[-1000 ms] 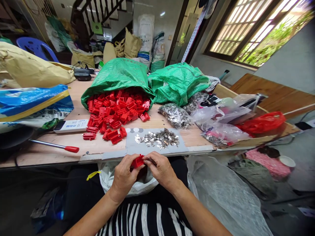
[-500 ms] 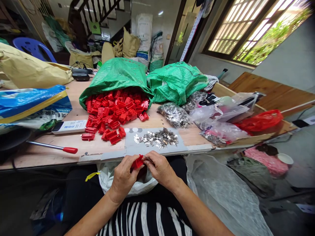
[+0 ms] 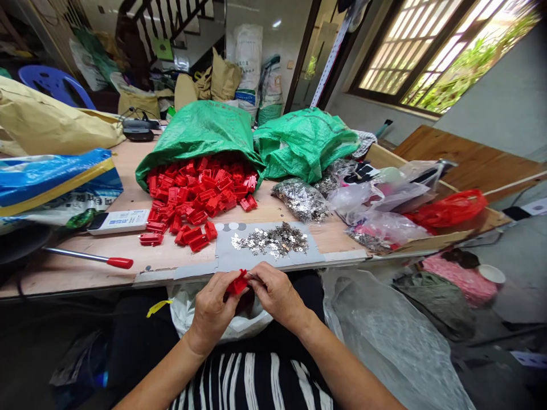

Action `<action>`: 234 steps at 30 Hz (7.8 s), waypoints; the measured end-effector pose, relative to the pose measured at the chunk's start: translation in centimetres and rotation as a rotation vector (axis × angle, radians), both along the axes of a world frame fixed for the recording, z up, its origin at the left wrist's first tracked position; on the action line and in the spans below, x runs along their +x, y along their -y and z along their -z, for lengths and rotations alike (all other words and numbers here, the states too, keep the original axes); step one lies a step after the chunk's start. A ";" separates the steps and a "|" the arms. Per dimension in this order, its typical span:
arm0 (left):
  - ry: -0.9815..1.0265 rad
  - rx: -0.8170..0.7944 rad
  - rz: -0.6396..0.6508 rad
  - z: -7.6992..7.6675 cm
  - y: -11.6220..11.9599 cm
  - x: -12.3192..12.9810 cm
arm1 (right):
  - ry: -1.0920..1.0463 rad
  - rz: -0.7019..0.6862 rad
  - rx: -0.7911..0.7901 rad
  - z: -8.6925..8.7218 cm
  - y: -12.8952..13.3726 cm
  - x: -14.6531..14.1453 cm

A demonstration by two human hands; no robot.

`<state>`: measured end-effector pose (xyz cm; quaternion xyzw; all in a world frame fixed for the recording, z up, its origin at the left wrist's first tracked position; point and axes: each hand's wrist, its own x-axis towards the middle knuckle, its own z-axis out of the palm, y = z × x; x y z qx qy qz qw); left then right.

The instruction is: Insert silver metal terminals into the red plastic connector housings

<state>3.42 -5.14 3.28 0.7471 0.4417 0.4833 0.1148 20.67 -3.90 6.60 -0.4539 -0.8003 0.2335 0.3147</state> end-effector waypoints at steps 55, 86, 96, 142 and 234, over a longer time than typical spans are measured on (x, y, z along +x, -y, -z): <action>0.628 -0.719 0.205 -1.1 -0.2 0.2 | -0.152 0.045 -0.180 0.1 -0.1 0.8; 0.877 -0.935 0.282 -0.3 -0.2 0.8 | -0.327 0.050 -0.424 0.1 0.5 0.8; 0.742 -0.862 0.181 -0.1 -0.3 0.8 | -0.124 0.099 -0.267 -0.7 0.7 0.0; 0.130 -0.089 -0.078 1.2 0.8 0.1 | -0.002 0.241 -0.285 -0.4 1.1 -1.1; 1.018 -0.603 0.091 0.6 0.1 -1.0 | 0.362 0.430 -0.054 1.3 -6.8 2.2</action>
